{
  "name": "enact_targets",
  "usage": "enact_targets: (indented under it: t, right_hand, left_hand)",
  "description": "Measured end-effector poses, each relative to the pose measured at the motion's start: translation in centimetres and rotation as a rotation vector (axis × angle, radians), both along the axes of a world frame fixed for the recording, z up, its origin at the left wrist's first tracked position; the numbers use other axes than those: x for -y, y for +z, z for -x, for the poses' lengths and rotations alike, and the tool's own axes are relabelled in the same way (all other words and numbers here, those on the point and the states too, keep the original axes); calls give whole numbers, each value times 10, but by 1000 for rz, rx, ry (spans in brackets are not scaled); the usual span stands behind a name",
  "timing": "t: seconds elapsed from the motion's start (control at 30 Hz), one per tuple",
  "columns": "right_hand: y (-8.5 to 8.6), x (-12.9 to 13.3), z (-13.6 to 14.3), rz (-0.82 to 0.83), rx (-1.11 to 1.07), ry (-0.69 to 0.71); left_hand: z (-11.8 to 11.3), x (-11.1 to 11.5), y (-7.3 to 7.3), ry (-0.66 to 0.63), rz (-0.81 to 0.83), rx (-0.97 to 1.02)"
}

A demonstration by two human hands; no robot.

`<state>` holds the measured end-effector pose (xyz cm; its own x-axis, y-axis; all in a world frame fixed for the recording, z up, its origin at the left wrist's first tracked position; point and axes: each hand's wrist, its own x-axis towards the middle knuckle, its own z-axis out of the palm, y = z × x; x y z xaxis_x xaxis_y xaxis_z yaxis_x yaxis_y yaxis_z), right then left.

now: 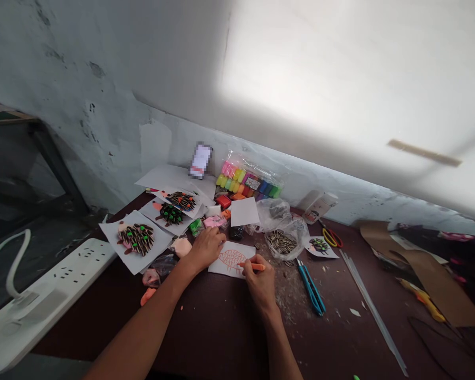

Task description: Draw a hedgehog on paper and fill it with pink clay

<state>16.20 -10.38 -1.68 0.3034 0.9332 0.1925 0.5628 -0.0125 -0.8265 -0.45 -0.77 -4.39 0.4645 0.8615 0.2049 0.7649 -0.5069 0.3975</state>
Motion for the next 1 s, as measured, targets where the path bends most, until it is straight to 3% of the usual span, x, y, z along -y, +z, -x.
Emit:
enact_targets:
  t: [0.3,0.6,1.0]
  right_hand:
    - [0,0,-2,29,-20,-1]
    - [-1,5,-7,-8,31,-97]
    - [-5,4,-6,3,27,-43]
  left_hand:
    - [0,0,-2,4,-5,14]
    - [0,0,2,-1,28,7]
    - [0,-1,-1,0,23,22]
